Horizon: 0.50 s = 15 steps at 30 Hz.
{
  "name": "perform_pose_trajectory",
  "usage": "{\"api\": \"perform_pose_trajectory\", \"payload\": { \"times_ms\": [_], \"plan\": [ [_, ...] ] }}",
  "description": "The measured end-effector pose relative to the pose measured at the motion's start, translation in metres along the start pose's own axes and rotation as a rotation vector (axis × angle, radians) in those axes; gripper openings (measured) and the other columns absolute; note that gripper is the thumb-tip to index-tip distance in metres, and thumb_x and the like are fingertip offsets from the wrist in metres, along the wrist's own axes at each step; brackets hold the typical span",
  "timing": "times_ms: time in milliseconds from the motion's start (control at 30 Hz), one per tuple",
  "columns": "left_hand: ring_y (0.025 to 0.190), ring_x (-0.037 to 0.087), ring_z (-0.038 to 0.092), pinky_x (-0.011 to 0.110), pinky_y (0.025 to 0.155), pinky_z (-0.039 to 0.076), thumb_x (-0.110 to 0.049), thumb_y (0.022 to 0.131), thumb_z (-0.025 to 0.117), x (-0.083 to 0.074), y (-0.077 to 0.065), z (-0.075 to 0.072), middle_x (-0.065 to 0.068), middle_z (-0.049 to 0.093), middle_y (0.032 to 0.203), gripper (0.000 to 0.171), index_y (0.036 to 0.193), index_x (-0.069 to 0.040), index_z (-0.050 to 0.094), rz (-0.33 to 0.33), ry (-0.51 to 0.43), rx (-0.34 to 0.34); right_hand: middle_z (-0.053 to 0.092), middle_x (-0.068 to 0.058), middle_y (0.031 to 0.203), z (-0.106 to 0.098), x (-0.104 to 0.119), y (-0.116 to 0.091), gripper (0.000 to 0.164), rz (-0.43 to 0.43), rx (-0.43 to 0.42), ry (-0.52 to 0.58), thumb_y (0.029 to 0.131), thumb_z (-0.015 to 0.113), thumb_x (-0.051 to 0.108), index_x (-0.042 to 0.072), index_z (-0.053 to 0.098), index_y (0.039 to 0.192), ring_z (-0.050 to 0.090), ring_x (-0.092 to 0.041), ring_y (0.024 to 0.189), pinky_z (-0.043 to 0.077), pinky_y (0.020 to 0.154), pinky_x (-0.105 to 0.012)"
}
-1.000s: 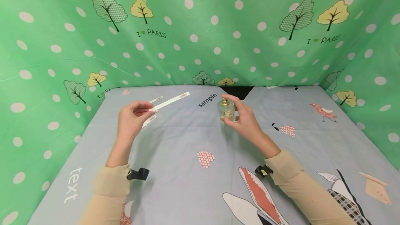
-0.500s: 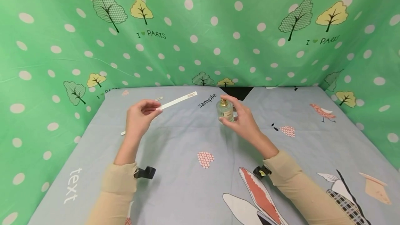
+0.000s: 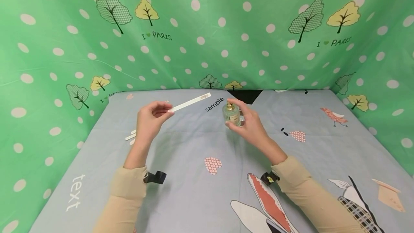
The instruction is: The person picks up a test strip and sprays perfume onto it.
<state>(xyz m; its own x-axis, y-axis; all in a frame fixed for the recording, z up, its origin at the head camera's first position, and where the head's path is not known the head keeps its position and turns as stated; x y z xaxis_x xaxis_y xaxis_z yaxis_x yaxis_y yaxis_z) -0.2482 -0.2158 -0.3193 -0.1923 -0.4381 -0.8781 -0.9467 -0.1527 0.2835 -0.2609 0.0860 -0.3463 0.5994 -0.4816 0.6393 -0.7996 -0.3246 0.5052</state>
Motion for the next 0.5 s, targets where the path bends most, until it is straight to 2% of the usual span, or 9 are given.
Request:
{"api": "perform_pose_trajectory", "payload": {
  "times_ms": [500],
  "plan": [
    [0.082, -0.005, 0.062, 0.008, 0.075, 0.053, -0.002, 0.085, 0.077, -0.003, 0.003, 0.017, 0.018, 0.073, 0.106, 0.022, 0.106, 0.002, 0.072, 0.010, 0.012, 0.028, 0.061, -0.014, 0.130, 0.004, -0.003, 0.001, 0.073, 0.023, 0.009, 0.010, 0.084, 0.079, 0.010, 0.025, 0.043, 0.145, 0.069, -0.034, 0.099, 0.054, 0.051, -0.024]
  ]
}}
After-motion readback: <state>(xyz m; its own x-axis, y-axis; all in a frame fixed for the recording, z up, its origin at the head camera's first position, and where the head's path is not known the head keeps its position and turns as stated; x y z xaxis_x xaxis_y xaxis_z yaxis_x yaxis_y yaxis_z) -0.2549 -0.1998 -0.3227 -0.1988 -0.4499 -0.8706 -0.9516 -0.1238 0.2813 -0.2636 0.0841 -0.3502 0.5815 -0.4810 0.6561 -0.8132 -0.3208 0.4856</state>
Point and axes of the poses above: each hand's wrist, its own y-axis towards the middle knuckle, its own z-axis out of the palm, x = y × z, the point moved 7 cm from there along y, towards the middle knuckle
